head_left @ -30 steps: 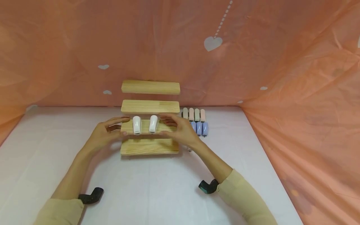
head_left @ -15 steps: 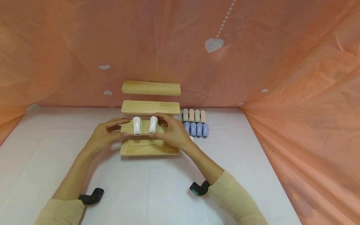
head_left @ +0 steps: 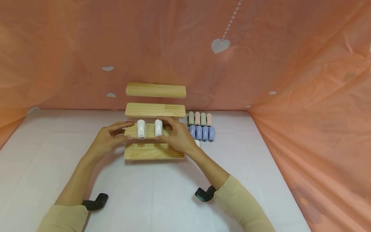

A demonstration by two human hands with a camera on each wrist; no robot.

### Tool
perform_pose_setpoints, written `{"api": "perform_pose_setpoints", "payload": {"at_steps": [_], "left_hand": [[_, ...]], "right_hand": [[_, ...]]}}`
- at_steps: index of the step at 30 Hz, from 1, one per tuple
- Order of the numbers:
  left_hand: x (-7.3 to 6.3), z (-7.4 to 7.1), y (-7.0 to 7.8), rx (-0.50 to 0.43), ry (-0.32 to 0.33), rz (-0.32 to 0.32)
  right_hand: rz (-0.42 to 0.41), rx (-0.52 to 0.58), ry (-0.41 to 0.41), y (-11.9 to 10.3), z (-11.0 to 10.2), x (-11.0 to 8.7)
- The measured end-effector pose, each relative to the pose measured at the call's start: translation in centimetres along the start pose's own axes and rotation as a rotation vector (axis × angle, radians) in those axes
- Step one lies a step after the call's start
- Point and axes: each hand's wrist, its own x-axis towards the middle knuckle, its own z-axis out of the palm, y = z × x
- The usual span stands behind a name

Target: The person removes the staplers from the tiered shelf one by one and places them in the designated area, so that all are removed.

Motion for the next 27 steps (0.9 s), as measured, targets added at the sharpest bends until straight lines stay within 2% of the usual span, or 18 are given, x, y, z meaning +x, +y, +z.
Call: {"api": "perform_pose_setpoints", "payload": {"at_steps": [7, 12, 19, 24, 27], "left_hand": [[-0.2, -0.1, -0.2, -0.029, 0.003, 0.005], [-0.1, -0.1, -0.2, -0.046, 0.004, 0.023], [0.0, 0.1, -0.1, -0.034, 0.008, 0.037], [0.0, 0.1, 0.0, -0.010, 0.018, 0.031], [0.0, 0.1, 0.1, 0.000, 0.018, 0.035]], "right_hand": [[-0.050, 0.177, 0.030, 0.7, -0.2, -0.5], [-0.094, 0.248, 0.049, 1.2, -0.7, -0.8], [-0.056, 0.244, 0.064, 1.6, -1.9, -1.6], [-0.063, 0.221, 0.078, 2.6, -2.6, -2.0], [-0.063, 0.259, 0.086, 3.2, -3.2, -2.4]]}}
